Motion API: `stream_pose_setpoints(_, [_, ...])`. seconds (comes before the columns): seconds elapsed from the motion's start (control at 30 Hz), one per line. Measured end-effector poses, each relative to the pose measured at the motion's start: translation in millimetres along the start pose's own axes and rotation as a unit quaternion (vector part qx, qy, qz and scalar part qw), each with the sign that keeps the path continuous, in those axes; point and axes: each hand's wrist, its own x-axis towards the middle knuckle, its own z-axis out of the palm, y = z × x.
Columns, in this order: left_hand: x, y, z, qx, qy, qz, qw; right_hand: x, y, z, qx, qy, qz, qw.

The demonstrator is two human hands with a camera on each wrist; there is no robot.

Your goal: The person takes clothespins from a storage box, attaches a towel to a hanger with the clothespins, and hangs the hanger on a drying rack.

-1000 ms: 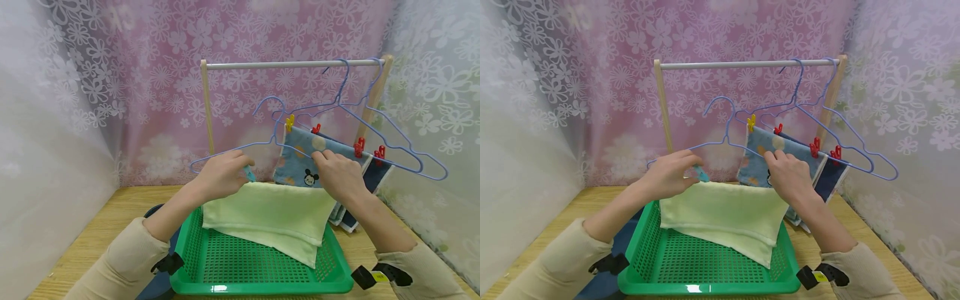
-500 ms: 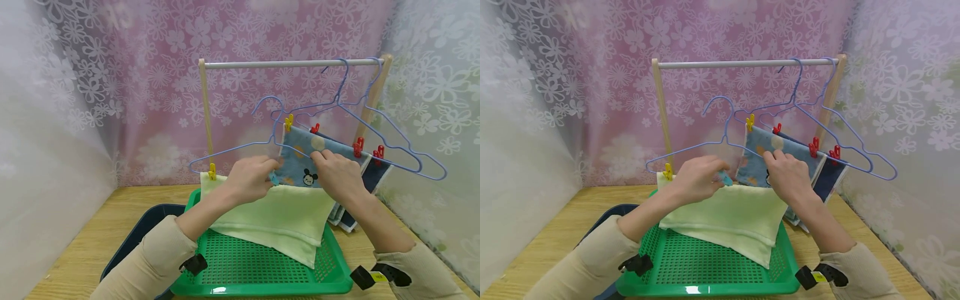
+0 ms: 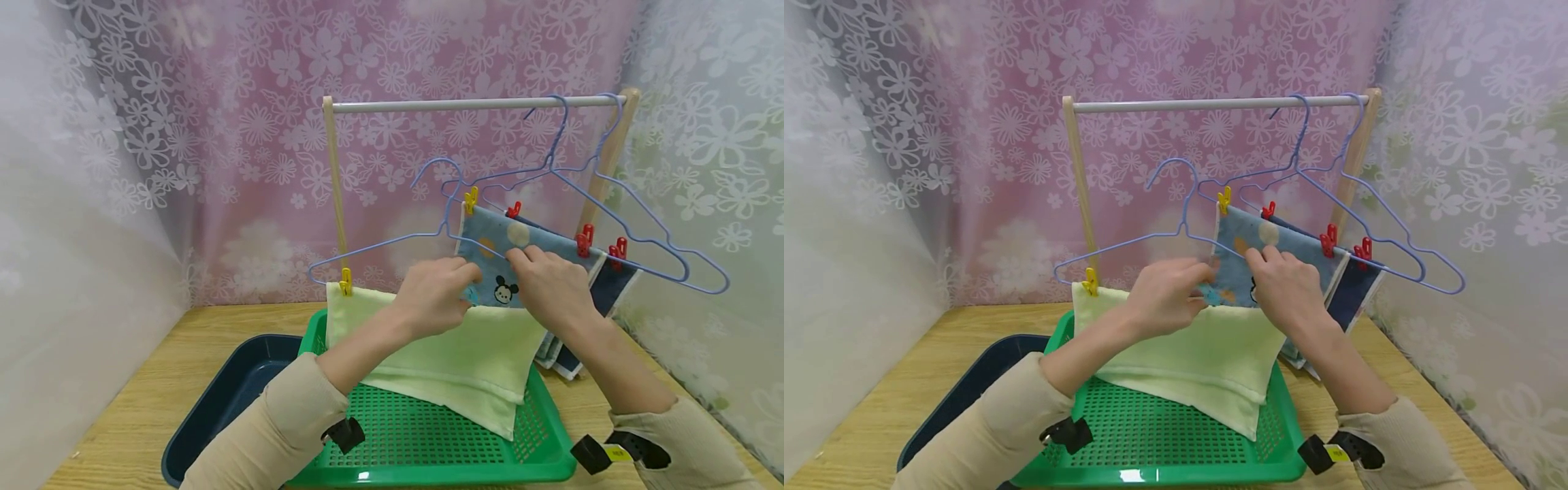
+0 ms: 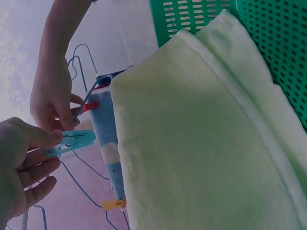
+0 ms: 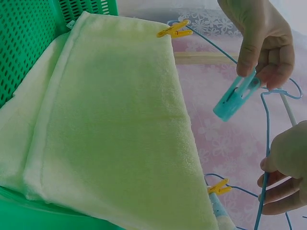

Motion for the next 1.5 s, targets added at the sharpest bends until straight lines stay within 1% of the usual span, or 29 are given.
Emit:
stream_pose_setpoints(0.17, [9.1,8.4,6.8,0.002,-0.014,0.007,0.9999,-1.1,0,-1,0.002,-0.003,0.003,1.0000])
stream_pose_setpoints(0.27, [13.5,12.9,13.6,0.021,-0.016,0.015,0.9995,-1.1,1,-2,0.003,0.002,0.000,1.0000])
stream_pose_setpoints(0.37, [16.1,16.7,22.1,0.039,-0.007,0.021,0.9990,-0.7,1,-3,0.004,0.010,-0.004,0.9999])
stream_pose_setpoints(0.43, [17.3,18.3,28.0,0.042,0.003,0.023,0.9989,-0.3,1,-4,0.004,0.013,-0.005,0.9999])
stream_pose_setpoints(0.57, [19.6,19.3,37.3,0.036,0.028,0.023,0.9987,0.4,0,-6,0.007,0.013,-0.004,0.9999])
stream_pose_setpoints(0.67, [21.3,19.8,41.7,0.027,0.036,0.023,0.9987,0.6,0,-7,0.006,0.013,-0.004,0.9999])
stream_pose_setpoints(0.77, [22.9,21.6,44.1,0.027,0.032,0.022,0.9989,0.4,1,-7,0.004,0.011,-0.006,0.9999])
stream_pose_setpoints(1.03, [26.0,26.9,50.1,0.063,0.013,0.013,0.9979,-1.2,3,-9,-0.002,0.004,-0.005,1.0000])
stream_pose_setpoints(1.27, [26.8,27.3,55.7,0.086,0.010,0.023,0.9959,-1.7,2,-10,0.004,-0.009,0.000,0.9999])
stream_pose_setpoints(1.43, [28.0,27.0,59.4,0.110,-0.012,0.023,0.9936,-0.9,1,-9,0.010,-0.020,0.003,0.9997])
stream_pose_setpoints(1.5, [28.5,26.7,59.6,0.126,-0.019,0.022,0.9916,-0.3,1,-9,0.010,-0.023,0.002,0.9997])
